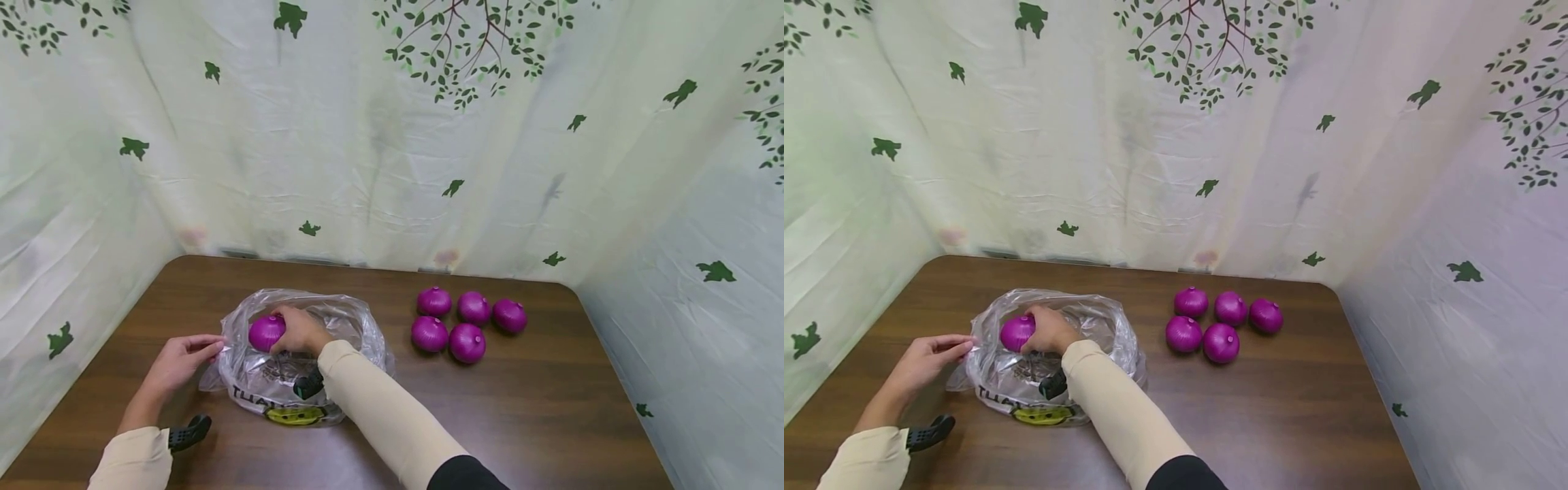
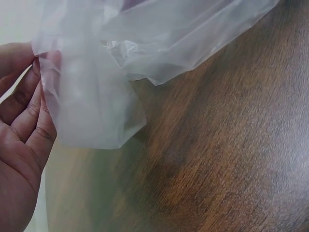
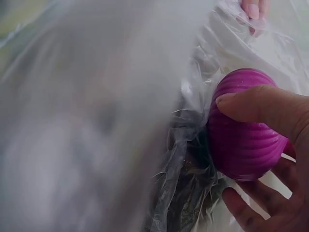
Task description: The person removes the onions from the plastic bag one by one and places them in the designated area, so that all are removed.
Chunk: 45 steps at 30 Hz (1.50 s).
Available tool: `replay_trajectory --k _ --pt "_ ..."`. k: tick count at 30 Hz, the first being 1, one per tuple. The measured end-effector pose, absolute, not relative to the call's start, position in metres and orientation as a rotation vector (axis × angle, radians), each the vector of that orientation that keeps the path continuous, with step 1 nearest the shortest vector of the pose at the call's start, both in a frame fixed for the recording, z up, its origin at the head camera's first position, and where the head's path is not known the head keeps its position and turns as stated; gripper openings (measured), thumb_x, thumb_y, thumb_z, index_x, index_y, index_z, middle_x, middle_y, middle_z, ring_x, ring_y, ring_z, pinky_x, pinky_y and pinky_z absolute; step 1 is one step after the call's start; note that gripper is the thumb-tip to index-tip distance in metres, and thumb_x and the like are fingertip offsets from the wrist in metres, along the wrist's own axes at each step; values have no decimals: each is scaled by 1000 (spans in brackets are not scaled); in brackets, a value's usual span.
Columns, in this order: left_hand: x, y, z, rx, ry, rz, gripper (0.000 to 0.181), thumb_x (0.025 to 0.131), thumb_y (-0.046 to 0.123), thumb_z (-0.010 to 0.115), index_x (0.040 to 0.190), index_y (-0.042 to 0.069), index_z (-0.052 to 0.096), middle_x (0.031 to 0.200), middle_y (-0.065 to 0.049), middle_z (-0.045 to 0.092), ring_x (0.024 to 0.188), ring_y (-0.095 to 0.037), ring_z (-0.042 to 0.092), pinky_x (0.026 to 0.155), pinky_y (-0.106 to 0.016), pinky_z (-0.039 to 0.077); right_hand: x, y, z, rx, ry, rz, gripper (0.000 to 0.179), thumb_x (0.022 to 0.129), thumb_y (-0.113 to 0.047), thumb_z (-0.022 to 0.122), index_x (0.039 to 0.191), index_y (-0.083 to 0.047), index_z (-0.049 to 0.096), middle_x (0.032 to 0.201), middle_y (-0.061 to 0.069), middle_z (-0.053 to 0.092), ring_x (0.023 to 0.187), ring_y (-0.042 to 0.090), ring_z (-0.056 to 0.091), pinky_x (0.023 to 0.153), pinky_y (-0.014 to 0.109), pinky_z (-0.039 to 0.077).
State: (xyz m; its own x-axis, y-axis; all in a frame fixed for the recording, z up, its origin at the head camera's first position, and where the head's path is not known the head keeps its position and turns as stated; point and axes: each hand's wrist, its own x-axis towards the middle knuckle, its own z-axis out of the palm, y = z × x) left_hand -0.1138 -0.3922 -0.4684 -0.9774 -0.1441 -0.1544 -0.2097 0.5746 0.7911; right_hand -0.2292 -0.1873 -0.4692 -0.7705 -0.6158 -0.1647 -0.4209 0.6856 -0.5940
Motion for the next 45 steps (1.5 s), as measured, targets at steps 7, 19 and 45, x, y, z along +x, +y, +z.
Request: replay_trajectory --k 7,19,45 --pt "-114 -389 -469 -336 2713 1369 50 97 34 57 121 -10 60 111 -19 65 85 -5 56 72 -19 49 -232 -182 -468 -900 2505 -769 76 68 -23 88 135 -20 52 126 -4 58 112 7 54 89 19 42" --pt "-115 -387 -466 -336 2710 1338 53 97 37 56 124 -9 59 118 -24 62 94 -15 57 72 -18 49 -237 -171 -451 -1063 2397 -716 78 66 -20 89 135 -17 52 125 0 57 108 9 54 84 16 42" --pt "-118 -384 -469 -310 2724 1405 52 97 33 58 120 -13 59 101 -4 67 80 4 54 68 -15 48 -236 -118 -431 -1179 2271 -856 75 66 -17 88 133 -16 55 126 6 57 105 10 55 79 15 44"
